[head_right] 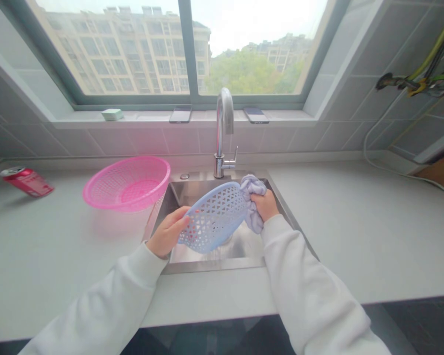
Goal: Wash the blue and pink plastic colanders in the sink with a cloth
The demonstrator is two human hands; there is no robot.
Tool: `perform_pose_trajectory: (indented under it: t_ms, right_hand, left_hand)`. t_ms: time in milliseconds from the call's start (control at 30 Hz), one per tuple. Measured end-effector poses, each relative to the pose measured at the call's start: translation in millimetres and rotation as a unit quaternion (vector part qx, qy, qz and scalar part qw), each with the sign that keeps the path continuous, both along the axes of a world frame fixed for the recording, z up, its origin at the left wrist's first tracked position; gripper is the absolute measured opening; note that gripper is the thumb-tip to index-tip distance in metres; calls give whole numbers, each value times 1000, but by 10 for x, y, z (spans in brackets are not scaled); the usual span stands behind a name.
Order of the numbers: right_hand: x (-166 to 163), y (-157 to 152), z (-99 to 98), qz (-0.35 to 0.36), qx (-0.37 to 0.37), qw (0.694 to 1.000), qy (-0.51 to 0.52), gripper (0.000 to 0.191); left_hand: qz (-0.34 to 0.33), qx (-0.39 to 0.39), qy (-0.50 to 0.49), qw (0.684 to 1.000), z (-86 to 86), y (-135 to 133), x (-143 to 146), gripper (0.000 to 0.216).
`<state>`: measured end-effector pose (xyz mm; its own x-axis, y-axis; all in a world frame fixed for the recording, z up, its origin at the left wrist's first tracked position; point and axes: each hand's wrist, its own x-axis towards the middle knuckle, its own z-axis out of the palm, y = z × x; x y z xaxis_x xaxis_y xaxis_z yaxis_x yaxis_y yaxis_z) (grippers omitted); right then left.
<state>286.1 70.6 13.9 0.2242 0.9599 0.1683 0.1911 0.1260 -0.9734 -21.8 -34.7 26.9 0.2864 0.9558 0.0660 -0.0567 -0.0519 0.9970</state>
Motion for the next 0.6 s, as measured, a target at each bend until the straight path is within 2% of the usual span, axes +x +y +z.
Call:
perform_pose_trajectory:
  t_ms: [133,200,267,367,433,500,533,600]
  right_hand:
    - [-6,-30,61,0,49,997,-59,18]
    - [-63,-84,97,33,78,992,-98,17]
    - [-197,-196,132,95,124,974,-162,15]
    - [-490,-456,187,165,242,911,-290,17]
    - [-654,-617,222,194,328,859,-341,18]
    - [-723,-682,238,218,369,829,-360,16]
    - [-713,-663,234,223,362,832,-355,14]
    - [-612,-524,195,200,291,883,-309,14]
  left_hand:
    - [-34,-53,-32,997,29,-13,51,67]
    - [-49,-71,-29,996,32,-19,108,63]
    - [-34,-79,-5,996,12,-19,170,58]
    - [-3,-50,81,995,-29,-5,221,50]
    - [5,3,144,990,-30,5,208,44]
    - [4,54,187,981,2,3,169,39]
    - [-2,68,206,976,26,-5,146,38]
    - [-29,75,234,969,78,-33,104,37]
